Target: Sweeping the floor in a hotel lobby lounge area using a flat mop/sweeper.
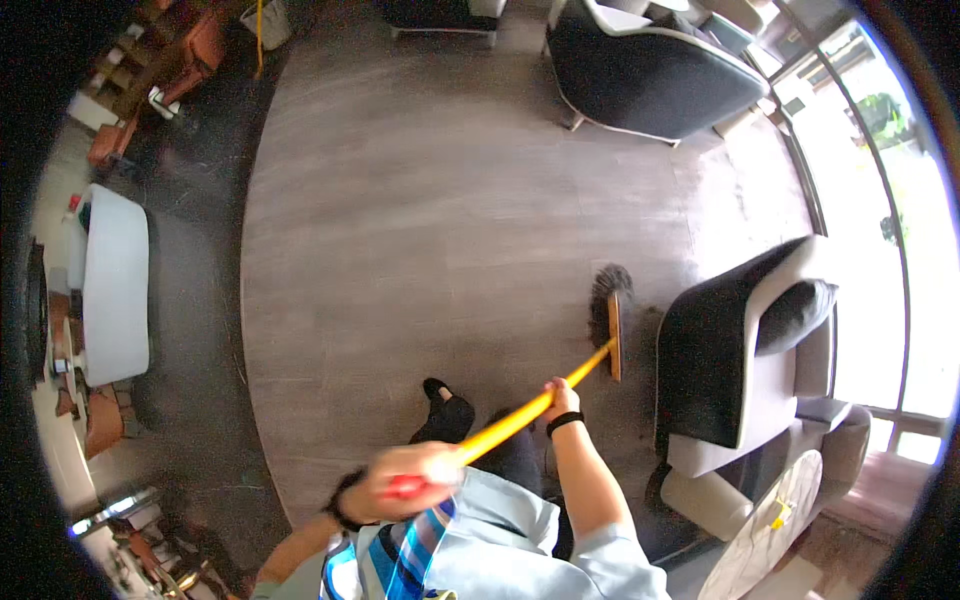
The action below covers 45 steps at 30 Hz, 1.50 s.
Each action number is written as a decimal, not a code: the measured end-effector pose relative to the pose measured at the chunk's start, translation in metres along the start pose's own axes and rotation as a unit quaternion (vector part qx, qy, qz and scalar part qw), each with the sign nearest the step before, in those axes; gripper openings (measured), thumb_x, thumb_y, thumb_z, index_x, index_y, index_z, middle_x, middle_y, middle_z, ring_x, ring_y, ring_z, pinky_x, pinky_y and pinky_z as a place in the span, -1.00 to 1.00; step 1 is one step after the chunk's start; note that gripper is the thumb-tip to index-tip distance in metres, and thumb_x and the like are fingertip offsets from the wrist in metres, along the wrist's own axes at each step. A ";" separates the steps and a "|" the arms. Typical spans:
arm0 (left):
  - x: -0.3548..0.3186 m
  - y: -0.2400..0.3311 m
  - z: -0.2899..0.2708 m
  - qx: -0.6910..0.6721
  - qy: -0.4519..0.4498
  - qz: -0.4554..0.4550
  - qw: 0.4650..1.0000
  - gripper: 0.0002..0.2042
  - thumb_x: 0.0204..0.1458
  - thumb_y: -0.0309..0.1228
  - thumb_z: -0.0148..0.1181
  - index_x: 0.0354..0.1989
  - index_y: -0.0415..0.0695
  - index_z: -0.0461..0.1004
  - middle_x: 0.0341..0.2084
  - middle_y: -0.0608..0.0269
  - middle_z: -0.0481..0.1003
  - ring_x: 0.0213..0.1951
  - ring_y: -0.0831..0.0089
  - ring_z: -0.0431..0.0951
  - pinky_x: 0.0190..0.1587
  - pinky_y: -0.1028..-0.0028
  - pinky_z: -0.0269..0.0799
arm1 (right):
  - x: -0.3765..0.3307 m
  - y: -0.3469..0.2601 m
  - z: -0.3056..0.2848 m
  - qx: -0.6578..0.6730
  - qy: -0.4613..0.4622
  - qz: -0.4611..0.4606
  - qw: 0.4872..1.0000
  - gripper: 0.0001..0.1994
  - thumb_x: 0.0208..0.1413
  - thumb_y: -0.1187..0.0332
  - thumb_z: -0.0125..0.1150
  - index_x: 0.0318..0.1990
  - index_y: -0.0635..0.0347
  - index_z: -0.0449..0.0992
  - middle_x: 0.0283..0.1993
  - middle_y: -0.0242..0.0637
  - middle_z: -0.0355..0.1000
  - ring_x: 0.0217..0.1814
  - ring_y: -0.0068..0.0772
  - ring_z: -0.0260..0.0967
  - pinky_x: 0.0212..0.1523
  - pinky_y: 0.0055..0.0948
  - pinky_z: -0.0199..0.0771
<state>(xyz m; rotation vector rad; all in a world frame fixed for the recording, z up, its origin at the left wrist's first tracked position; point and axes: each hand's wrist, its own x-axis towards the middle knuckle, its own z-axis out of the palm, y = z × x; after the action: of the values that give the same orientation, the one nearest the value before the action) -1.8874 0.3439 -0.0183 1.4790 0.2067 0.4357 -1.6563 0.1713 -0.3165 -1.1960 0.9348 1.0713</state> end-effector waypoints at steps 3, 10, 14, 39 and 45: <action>-0.012 -0.056 -0.001 -0.072 -0.037 -0.058 0.995 -0.88 -0.19 -0.62 0.07 -0.61 -0.18 0.25 -0.61 0.26 0.32 -0.46 0.39 0.37 -0.16 0.41 0.22 | 0.059 0.004 -0.018 -0.042 0.129 -0.055 0.989 -0.88 -0.07 0.43 -0.10 -0.36 0.10 0.13 -0.65 -0.33 0.18 -0.72 -0.43 0.11 -0.64 -0.40 0.24; -0.060 -0.037 -0.131 -0.039 0.153 -0.052 0.986 -0.92 -0.20 -0.65 0.07 -0.57 -0.23 0.31 -0.58 0.26 0.36 -0.47 0.50 0.36 -0.21 0.46 0.26 | 0.060 0.107 0.119 -0.177 0.120 0.047 0.976 -0.99 -0.15 0.47 -0.15 -0.53 0.15 0.20 -0.61 -0.31 0.15 -0.61 -0.33 0.12 -0.55 -0.36 0.22; -0.115 0.004 -0.220 -0.041 0.311 -0.062 0.947 -0.98 -0.16 -0.56 0.03 -0.56 -0.23 0.37 -0.61 0.18 0.40 -0.50 0.47 0.39 -0.26 0.39 0.29 | 0.044 0.213 0.241 -0.196 0.099 0.148 0.964 -0.95 -0.17 0.47 -0.19 -0.59 0.16 0.20 -0.59 -0.25 0.15 -0.54 -0.26 0.14 -0.48 -0.30 0.24; -0.293 0.211 -0.367 0.370 0.530 0.040 0.762 -0.83 -0.18 -0.45 0.01 -0.73 -0.18 0.23 -0.78 0.19 0.27 -0.70 0.35 0.27 -0.51 0.33 0.25 | -0.219 0.675 0.543 -0.433 -0.370 0.501 0.652 -0.81 -0.06 0.38 -0.03 -0.66 0.14 0.25 -0.71 -0.33 0.19 -0.60 -0.41 0.16 -0.49 -0.49 0.22; -0.427 0.219 -0.324 0.226 0.435 0.127 0.862 -0.76 -0.18 -0.40 0.00 -0.81 -0.14 0.22 -0.85 0.22 0.26 -0.75 0.40 0.30 -0.60 0.35 0.27 | -0.253 0.643 0.535 -0.535 -0.313 0.514 0.593 -0.90 -0.05 0.40 0.02 -0.53 0.18 0.31 -0.54 -0.32 0.30 -0.40 -0.41 0.28 -0.28 -0.45 0.31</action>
<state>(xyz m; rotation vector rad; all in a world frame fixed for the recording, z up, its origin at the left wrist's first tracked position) -2.4361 0.4742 0.1132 1.6786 0.8854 1.3397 -2.3390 0.6926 -0.1545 -0.8806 0.2241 3.0739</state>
